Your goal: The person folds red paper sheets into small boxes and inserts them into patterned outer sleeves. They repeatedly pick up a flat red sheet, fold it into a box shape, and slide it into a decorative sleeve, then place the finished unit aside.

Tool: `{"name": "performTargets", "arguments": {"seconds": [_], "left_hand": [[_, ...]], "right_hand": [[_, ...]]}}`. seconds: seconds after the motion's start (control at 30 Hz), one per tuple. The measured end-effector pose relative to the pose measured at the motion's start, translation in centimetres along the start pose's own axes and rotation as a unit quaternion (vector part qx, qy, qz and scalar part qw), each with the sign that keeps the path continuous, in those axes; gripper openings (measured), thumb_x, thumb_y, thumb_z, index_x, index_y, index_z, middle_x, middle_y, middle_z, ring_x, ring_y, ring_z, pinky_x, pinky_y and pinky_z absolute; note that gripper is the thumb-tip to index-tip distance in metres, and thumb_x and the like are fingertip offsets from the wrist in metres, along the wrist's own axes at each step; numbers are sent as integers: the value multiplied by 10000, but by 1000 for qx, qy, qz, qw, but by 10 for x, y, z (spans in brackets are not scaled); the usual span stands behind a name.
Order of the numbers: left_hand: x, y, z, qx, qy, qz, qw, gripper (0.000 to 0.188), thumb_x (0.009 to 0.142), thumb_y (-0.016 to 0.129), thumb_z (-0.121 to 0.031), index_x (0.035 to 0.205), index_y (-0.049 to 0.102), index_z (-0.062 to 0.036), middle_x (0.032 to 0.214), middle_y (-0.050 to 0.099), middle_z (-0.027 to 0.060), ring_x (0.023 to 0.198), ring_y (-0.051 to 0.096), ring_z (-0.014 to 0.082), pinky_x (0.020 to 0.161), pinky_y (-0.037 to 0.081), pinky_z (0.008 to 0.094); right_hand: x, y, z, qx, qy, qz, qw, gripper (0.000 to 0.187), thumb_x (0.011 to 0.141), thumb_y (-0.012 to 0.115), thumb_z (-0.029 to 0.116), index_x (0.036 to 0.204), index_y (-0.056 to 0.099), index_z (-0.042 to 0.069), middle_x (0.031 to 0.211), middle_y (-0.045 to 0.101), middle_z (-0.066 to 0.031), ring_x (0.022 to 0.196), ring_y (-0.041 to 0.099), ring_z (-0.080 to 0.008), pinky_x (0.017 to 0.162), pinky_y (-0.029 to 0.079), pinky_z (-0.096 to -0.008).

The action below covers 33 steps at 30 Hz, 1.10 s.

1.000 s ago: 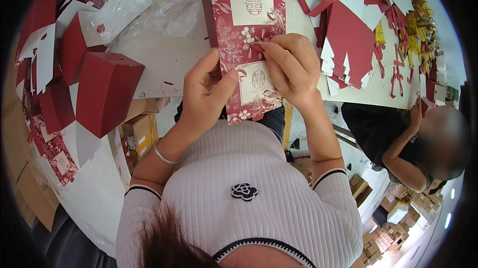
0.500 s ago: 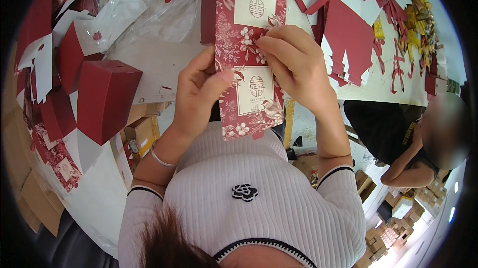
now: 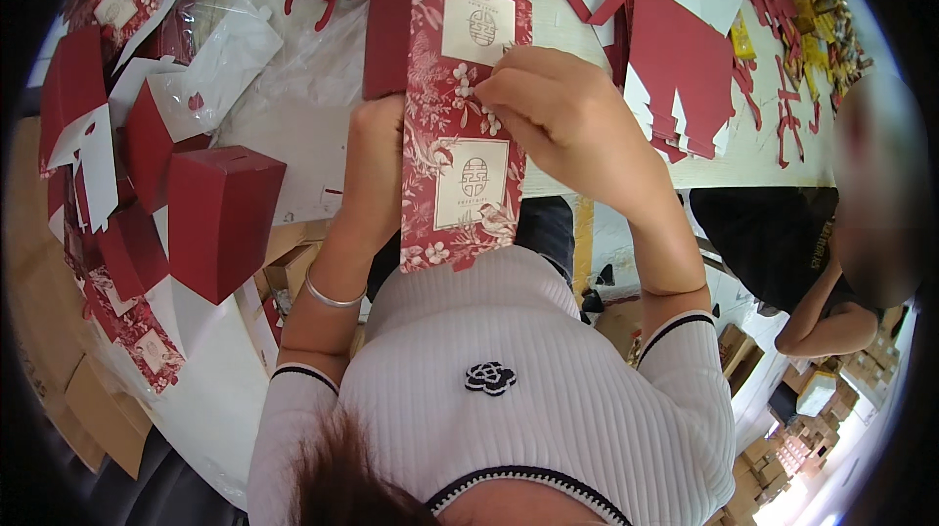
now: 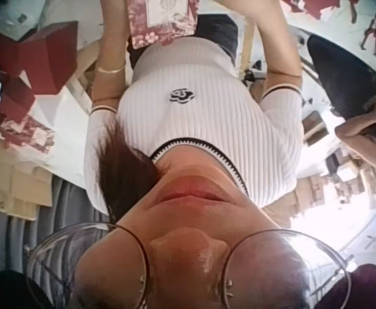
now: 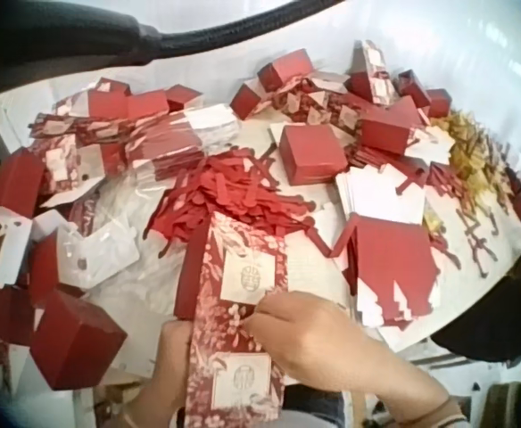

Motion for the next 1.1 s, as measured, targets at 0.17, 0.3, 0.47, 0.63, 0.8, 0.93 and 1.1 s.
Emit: {"name": "performTargets", "arguments": {"seconds": [0.17, 0.3, 0.47, 0.63, 0.8, 0.93, 1.1], "left_hand": [[-6, 2, 9, 35, -34, 8, 999, 124, 747, 509, -19, 771, 598, 63, 717, 639, 89, 619, 594, 106, 531, 456, 248], [-2, 8, -3, 57, 5, 31, 998, 150, 766, 500, -42, 771, 605, 64, 733, 641, 69, 642, 601, 112, 545, 464, 248], [-10, 28, 54, -349, -189, 17, 918, 287, 857, 485, -146, 1092, 494, 19, 1011, 580, 109, 826, 604, 163, 690, 510, 299], [-7, 60, 55, -526, -220, 99, 815, 365, 906, 411, -204, 1212, 386, -7, 1121, 518, 114, 979, 560, 208, 821, 495, 348], [-3, 51, 45, -444, -125, 64, 885, 349, 899, 432, -183, 1188, 404, 10, 1126, 519, 126, 935, 579, 204, 802, 506, 346], [-6, 31, 41, -186, -91, 44, 977, 285, 817, 558, -132, 1056, 515, 18, 941, 602, 104, 825, 604, 185, 696, 490, 283], [-27, -6, -35, 326, 97, -20, 940, 206, 729, 648, -142, 897, 614, -27, 801, 613, 98, 701, 580, 173, 632, 445, 264]], "right_hand": [[2, 2, 16, -33, -18, 25, 999, 195, 611, 588, -66, 793, 569, 3, 722, 508, -109, 669, 522, -295, 537, 429, -348], [4, 6, 2, 41, 27, 18, 999, 101, 641, 575, -32, 726, 528, -2, 709, 527, -94, 650, 542, -245, 565, 442, -318], [4, 15, -38, 294, 124, 43, 947, 120, 729, 623, -30, 846, 596, -16, 818, 600, -48, 706, 554, -101, 618, 458, -220], [3, 7, -55, 373, 129, -53, 917, 254, 724, 637, -24, 973, 592, -6, 824, 624, -31, 690, 537, -78, 673, 460, -218], [1, 16, -55, 350, 150, -42, 924, 286, 740, 644, 22, 1017, 577, 0, 815, 613, -27, 700, 520, -61, 609, 395, -195], [-3, 12, -70, 404, 153, -92, 897, 302, 766, 591, -4, 1065, 547, 4, 824, 603, -32, 682, 538, -64, 608, 404, -185], [-9, 10, -77, 522, 199, -122, 821, 344, 802, 490, -38, 1139, 499, 30, 830, 587, -36, 709, 555, -64, 582, 441, -195]]}}
Point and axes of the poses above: each hand's wrist, its own x-axis towards the middle knuckle, its own y-axis out of the palm, z = x × y, the point moved 10 cm from there along x, towards the middle knuckle
